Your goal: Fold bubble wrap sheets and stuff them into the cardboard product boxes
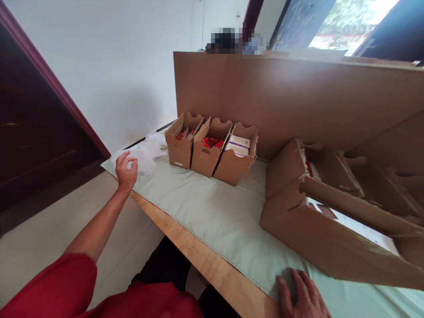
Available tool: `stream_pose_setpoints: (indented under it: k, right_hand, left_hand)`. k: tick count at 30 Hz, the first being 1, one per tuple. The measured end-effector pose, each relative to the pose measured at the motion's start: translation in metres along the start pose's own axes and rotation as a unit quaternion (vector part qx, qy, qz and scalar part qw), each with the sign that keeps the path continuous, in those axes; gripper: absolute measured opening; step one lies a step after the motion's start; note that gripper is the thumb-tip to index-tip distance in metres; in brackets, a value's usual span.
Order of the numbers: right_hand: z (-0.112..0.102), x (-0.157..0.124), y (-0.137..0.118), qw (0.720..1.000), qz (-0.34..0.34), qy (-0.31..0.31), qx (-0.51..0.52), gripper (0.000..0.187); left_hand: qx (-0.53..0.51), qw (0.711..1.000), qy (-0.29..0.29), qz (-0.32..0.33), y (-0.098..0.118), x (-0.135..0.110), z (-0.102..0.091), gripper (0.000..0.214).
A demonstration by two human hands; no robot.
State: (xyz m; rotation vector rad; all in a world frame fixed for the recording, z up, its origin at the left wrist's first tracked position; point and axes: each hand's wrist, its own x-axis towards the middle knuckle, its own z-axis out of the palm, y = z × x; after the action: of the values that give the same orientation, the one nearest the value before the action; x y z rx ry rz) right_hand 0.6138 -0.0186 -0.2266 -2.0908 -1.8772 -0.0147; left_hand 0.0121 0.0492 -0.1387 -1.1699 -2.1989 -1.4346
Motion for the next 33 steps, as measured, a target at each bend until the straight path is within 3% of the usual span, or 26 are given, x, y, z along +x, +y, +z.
stream_pose_setpoints:
  k: [3,5,8,12,15,17,20,23,25,28,31,33]
  right_hand:
    - [-0.007,-0.001,-0.009,1.000,0.006,0.005,0.019,0.069]
    - [-0.012,-0.002,-0.013,1.000,-0.001,-0.002,0.027,0.068]
    - [-0.019,-0.004,-0.018,0.999,-0.009,-0.024,0.028,0.068]
    - [-0.021,-0.005,-0.021,0.999,0.002,-0.030,0.025,0.074]
    - [-0.020,-0.004,-0.020,0.999,0.001,-0.018,0.037,0.072]
    - [-0.019,-0.004,-0.017,0.999,-0.003,-0.016,0.047,0.069]
    - [-0.019,-0.005,-0.015,0.998,0.013,-0.008,0.056,0.067]
    - [-0.018,-0.009,-0.031,0.996,0.008,0.016,0.093,0.069]
    - [-0.017,-0.015,-0.056,0.986,-0.052,0.029,0.155,0.072]
    - [-0.018,-0.023,-0.105,0.956,-0.143,0.018,0.257,0.082]
    - [-0.027,-0.021,-0.146,0.929,-0.148,0.018,0.339,0.091]
    - [-0.035,-0.014,-0.158,0.914,-0.126,0.047,0.383,0.081]
  left_hand:
    - [-0.039,0.996,0.016,0.075,0.007,-0.030,-0.023,0.018]
    - [-0.012,0.998,0.003,0.066,0.009,-0.037,-0.027,0.019]
    - [0.046,0.996,-0.067,0.030,0.008,-0.028,-0.012,0.022]
    - [0.092,0.982,-0.165,0.015,0.004,-0.004,0.014,0.042]
    - [0.112,0.981,-0.157,0.001,0.007,0.002,0.012,0.051]
    - [0.101,0.987,-0.123,0.031,0.017,-0.009,0.001,0.055]
    - [0.037,0.985,-0.096,0.136,0.049,-0.046,-0.022,0.057]
    - [-0.060,0.956,-0.165,0.234,0.099,-0.096,-0.041,0.046]
    - [-0.122,0.934,-0.205,0.264,0.137,-0.125,-0.047,0.039]
    - [-0.216,0.901,-0.276,0.257,0.186,-0.152,-0.051,0.037]
    - [-0.296,0.870,-0.342,0.196,0.218,-0.163,-0.057,0.035]
    - [-0.334,0.855,-0.371,0.141,0.227,-0.163,-0.061,0.032]
